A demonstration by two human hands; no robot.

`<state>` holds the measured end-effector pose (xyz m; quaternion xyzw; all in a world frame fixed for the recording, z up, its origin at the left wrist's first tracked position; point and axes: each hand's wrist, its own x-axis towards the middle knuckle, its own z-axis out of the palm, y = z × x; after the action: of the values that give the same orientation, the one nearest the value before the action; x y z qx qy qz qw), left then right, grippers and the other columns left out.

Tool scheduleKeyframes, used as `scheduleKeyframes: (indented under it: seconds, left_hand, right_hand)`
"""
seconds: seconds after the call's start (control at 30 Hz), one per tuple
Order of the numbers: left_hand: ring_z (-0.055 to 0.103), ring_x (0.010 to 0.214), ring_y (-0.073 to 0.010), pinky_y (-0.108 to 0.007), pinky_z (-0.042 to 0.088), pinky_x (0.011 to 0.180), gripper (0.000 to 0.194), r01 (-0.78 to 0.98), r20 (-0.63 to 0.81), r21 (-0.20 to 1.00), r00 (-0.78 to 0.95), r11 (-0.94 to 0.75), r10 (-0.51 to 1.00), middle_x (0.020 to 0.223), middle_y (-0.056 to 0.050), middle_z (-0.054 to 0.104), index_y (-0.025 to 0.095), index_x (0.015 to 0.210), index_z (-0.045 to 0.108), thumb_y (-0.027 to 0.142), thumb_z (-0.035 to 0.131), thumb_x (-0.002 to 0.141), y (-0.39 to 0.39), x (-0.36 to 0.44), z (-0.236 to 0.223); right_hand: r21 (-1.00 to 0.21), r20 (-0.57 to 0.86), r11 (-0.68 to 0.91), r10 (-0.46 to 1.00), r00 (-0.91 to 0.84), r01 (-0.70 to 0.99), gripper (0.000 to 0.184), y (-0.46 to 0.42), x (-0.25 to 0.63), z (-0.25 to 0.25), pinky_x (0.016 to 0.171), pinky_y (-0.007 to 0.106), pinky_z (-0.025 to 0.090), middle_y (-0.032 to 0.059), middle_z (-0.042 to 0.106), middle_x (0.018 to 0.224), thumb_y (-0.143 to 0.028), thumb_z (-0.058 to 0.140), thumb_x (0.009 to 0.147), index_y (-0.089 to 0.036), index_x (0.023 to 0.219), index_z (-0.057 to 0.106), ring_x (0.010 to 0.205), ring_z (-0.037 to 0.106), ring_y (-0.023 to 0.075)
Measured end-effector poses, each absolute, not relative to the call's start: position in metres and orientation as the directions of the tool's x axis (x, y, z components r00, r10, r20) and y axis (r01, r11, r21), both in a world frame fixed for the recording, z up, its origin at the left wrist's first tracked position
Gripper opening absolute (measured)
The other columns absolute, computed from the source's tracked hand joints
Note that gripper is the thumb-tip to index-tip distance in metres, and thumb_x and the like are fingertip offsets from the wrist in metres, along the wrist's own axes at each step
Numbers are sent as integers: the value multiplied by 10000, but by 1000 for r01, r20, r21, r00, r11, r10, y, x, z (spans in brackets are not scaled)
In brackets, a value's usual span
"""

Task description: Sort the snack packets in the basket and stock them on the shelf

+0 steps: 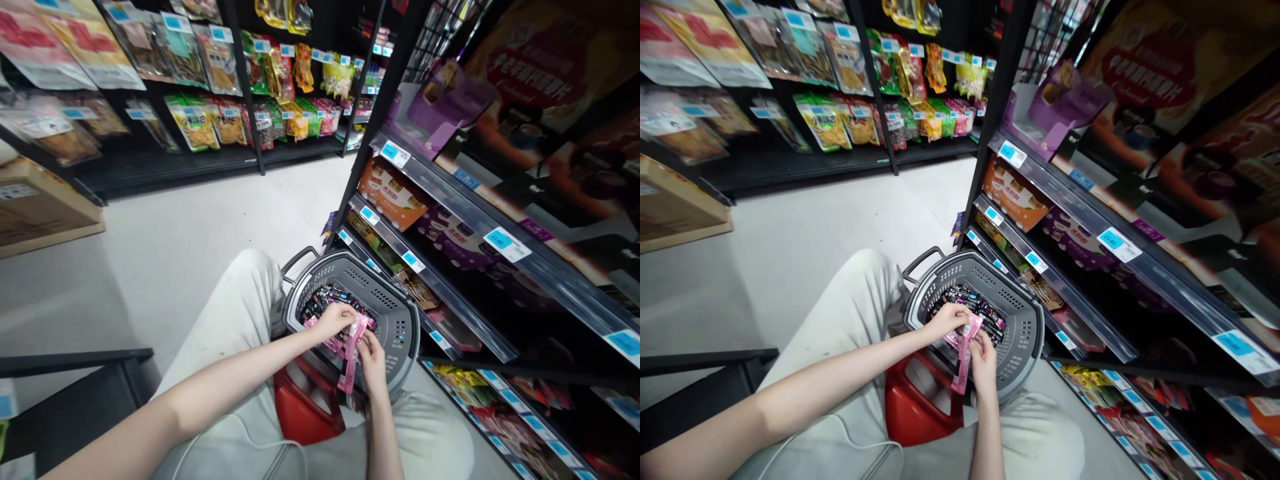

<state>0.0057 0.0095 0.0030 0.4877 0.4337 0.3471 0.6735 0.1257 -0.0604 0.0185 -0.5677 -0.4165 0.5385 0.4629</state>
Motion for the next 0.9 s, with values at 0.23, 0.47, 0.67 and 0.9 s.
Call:
scheduleKeyframes:
  seconds: [0.23, 0.47, 0.67, 0.9]
  left_hand:
    - [521, 453, -98, -229, 450, 453, 198, -166, -291, 913, 373, 372, 881, 541, 26, 531, 128, 736, 529, 302, 539, 641, 15, 4, -1]
    - [521, 441, -96, -230, 458, 437, 155, -172, -250, 925, 400, 340, 882, 519, 35, 521, 131, 709, 499, 252, 542, 621, 16, 2, 1]
    - [544, 491, -104, -237, 470, 450, 166, -238, -212, 914, 408, 327, 888, 592, 21, 538, 134, 739, 493, 257, 543, 638, 16, 0, 8]
    - [510, 480, -83, -216, 454, 465, 173, -253, -170, 916, 459, 311, 872, 568, 28, 516, 134, 738, 497, 274, 555, 656, 16, -2, 13]
  right_hand:
    - [-968, -247, -252, 959, 142, 19, 206, -61, 132, 11, 700, 282, 425, 38, 626, 775, -241, 578, 655, -158, 843, 573, 717, 572, 152]
    - [-936, -333, -307, 931, 152, -170, 237, -61, 131, 4, 645, 224, 415, -4, 609, 721, -192, 654, 579, -175, 803, 579, 656, 550, 109]
    - [-708, -534, -538, 832, -153, -458, 243, -65, 128, 9, 492, 250, 417, -6, 587, 685, -303, 596, 656, -194, 871, 568, 501, 522, 110]
    - [-621, -542, -599, 794, -275, -505, 175, -68, 128, 11, 444, 192, 365, 7, 560, 592, -275, 563, 698, -132, 794, 593, 475, 473, 78]
